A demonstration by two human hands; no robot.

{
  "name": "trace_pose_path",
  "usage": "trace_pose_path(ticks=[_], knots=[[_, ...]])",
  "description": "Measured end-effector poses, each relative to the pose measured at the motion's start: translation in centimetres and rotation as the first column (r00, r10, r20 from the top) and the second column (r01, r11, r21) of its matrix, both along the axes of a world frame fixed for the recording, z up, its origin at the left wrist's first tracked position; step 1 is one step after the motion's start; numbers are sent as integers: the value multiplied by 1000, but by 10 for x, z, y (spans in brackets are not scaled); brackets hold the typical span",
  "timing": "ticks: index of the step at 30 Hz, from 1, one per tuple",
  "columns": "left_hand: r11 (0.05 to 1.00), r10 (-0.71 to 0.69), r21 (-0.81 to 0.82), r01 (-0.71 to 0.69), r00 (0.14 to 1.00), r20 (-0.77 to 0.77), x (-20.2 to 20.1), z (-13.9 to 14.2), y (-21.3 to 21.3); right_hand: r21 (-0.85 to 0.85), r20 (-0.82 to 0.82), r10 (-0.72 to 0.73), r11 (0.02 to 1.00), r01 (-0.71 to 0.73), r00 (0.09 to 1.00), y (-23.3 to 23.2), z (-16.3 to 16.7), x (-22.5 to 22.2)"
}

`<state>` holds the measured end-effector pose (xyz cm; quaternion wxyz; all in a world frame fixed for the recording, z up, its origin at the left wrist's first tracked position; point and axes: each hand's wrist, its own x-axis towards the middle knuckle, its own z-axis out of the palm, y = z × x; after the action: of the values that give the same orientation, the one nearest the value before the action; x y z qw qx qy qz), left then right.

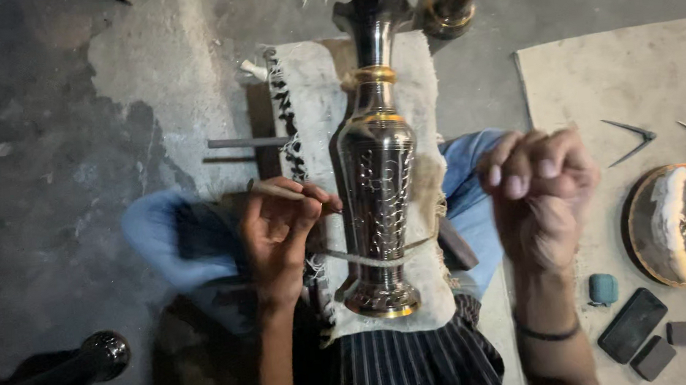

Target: The person sits on the floor holding a chisel against the patterned body of a brass vase and strikes the chisel with a wooden mallet to carve decorative detail into the metal, repositioning the chisel repeatedly around the surface.

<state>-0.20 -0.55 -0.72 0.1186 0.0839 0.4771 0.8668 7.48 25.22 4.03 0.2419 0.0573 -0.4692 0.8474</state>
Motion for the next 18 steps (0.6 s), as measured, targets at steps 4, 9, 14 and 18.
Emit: trace_pose_path(ticks=[4, 9, 14, 18], knots=[[999, 20, 27, -22, 997, 72, -6, 3, 0, 385, 269, -329, 898, 212, 905, 31, -36, 21], [993, 42, -109, -37, 998, 42, -24, 9, 8, 868, 409, -624, 492, -72, 666, 48, -82, 53], [986, -169, -18, 168, 974, -154, -23, 25, 16, 759, 514, -655, 46, -649, 554, 11, -104, 72], [985, -173, -41, 169, 978, -121, -27, 31, 24, 796, 491, -643, 56, -603, 588, -7, -106, 68]])
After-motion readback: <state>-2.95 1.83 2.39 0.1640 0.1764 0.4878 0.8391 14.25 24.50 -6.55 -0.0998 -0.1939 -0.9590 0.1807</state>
